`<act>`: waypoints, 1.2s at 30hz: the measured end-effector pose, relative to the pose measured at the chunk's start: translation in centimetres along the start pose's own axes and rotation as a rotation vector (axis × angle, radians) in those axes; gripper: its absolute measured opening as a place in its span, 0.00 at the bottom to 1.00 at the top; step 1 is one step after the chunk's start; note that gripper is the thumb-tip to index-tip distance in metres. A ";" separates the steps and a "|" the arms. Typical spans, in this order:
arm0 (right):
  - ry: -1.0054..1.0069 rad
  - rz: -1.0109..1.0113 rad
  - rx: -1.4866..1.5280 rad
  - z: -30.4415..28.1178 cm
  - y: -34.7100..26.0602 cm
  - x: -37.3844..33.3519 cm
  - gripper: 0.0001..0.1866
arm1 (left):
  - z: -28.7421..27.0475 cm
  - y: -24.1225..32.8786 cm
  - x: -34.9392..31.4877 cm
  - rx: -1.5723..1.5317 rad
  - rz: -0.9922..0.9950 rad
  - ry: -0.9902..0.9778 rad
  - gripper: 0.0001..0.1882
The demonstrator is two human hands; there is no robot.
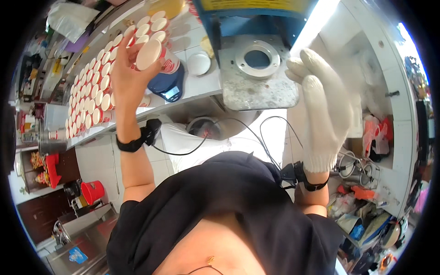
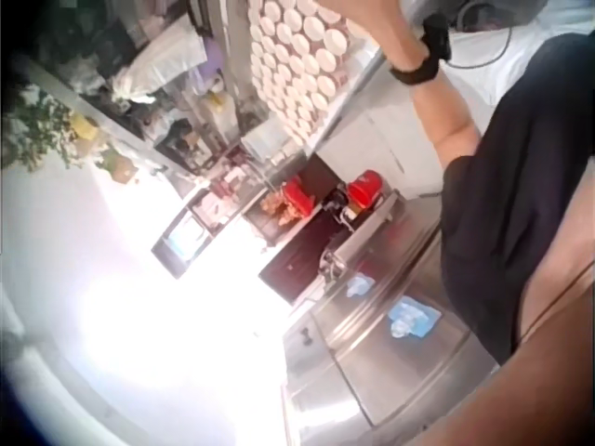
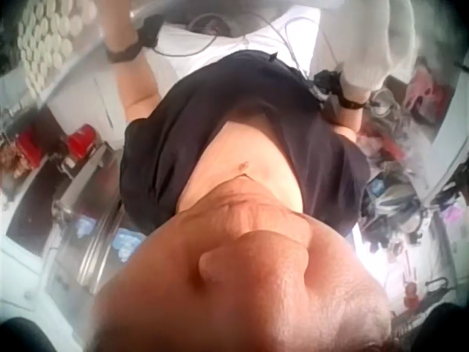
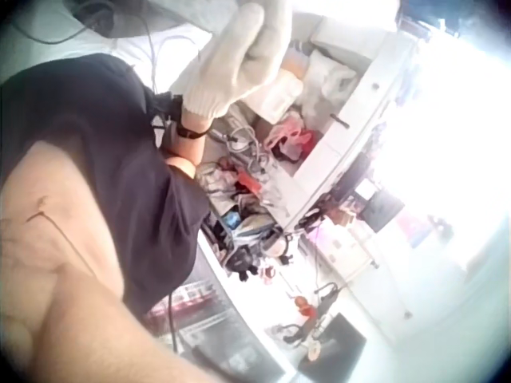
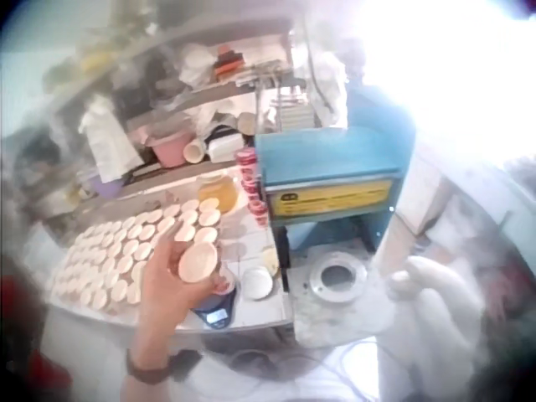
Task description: The person places a lid on a cup, inserts the cup into a sealing machine, operates the machine with a lever, and then removes the sealed cup and places it on a scale.
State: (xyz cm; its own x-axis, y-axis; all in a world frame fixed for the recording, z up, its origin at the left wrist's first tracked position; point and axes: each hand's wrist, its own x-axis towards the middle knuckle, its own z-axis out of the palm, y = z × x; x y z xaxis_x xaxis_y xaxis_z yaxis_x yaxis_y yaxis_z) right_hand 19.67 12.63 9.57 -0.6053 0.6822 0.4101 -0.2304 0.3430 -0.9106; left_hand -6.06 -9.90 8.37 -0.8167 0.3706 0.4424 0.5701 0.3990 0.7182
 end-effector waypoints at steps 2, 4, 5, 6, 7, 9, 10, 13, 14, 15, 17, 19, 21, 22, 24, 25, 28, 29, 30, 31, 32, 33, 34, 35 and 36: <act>0.027 0.017 -0.002 -0.3 0.0 0.3 0.23 | 0.6 3.1 0.3 -0.136 0.073 -0.108 0.49; 0.033 0.035 0.035 -1.0 0.1 0.4 0.22 | 1.8 5.7 0.8 -0.186 0.173 -0.198 0.49; 0.038 0.056 0.036 -1.1 -0.1 0.2 0.22 | 2.8 6.8 1.0 -0.174 0.239 -0.240 0.49; 0.048 0.079 0.037 -1.3 -0.2 0.1 0.21 | 3.9 8.0 1.2 -0.163 0.306 -0.285 0.49; 0.057 0.068 0.044 -1.7 -0.1 0.0 0.21 | 4.9 9.1 1.1 -0.097 0.366 -0.289 0.48; 0.080 0.048 0.059 -2.3 0.5 -0.4 0.20 | 7.5 9.4 1.2 -0.174 0.405 -0.300 0.47; 0.081 0.055 0.046 -2.7 0.5 -0.5 0.20 | 9.1 9.0 1.2 -0.215 0.421 -0.308 0.46; 0.087 0.064 0.024 -4.1 0.9 -0.5 0.20 | 12.8 7.6 1.3 -0.220 0.403 -0.381 0.46; 0.089 0.058 0.028 -4.5 1.2 -0.6 0.20 | 13.5 7.4 1.2 -0.202 0.401 -0.398 0.46; 0.087 0.052 0.036 -4.8 1.4 -0.6 0.19 | 13.9 7.1 1.0 -0.196 0.373 -0.434 0.45; 0.109 0.073 0.046 -5.2 1.8 -0.7 0.19 | 14.8 6.3 0.5 -0.162 0.381 -0.472 0.45; 0.127 0.101 0.039 -5.3 1.9 -0.7 0.19 | 15.2 5.7 0.1 -0.144 0.386 -0.491 0.45; 0.144 0.139 0.016 -5.3 1.8 -0.7 0.20 | 15.1 5.4 -0.3 -0.136 0.391 -0.499 0.45; 0.146 0.140 0.028 -5.3 2.0 -0.7 0.20 | 14.6 5.4 -0.3 -0.147 0.370 -0.472 0.41; 0.148 0.143 0.047 -5.4 2.3 -0.8 0.20 | 13.2 5.3 -0.6 -0.174 0.329 -0.415 0.33; 0.157 0.139 0.013 -5.6 2.4 -0.9 0.21 | 12.7 4.5 -0.8 -0.128 0.271 -0.348 0.29; 0.195 0.145 -0.071 -5.6 1.9 -1.1 0.22 | 10.9 -0.8 -1.9 0.124 0.161 -0.158 0.16; 0.176 0.132 -0.112 -5.7 1.9 -1.0 0.22 | 10.8 -2.9 -2.5 0.279 0.167 -0.100 0.13; 0.168 0.134 -0.100 -5.8 2.2 -1.0 0.22 | 10.9 -4.9 -3.1 0.355 0.264 -0.095 0.14; 0.157 0.137 -0.084 -6.0 2.5 -0.9 0.22 | 11.1 -6.9 -3.6 0.436 0.360 -0.089 0.15; 0.146 0.135 -0.071 -5.9 2.9 -0.9 0.22 | 11.6 -8.6 -4.1 0.513 0.456 -0.080 0.16; 0.139 0.139 -0.044 -5.8 3.1 -0.9 0.22 | 12.2 -10.0 -4.6 0.555 0.533 -0.071 0.15; 0.129 0.140 -0.016 -5.6 3.3 -0.8 0.22 | 12.6 -11.2 -5.0 0.565 0.544 -0.060 0.14; 0.119 0.142 0.012 -5.3 3.3 -0.7 0.22 | 13.1 -12.5 -5.4 0.576 0.556 -0.049 0.13; 0.116 0.136 0.014 -5.2 3.3 -0.6 0.22 | 13.4 -12.6 -5.4 0.580 0.573 -0.042 0.12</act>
State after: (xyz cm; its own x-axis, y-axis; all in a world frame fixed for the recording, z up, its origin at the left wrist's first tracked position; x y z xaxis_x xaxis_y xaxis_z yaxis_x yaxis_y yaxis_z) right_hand 23.26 16.66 6.60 -0.5399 0.7919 0.2854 -0.1637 0.2338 -0.9584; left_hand -7.59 -5.71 -10.24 -0.3868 0.6754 0.6278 0.8634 0.5043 -0.0106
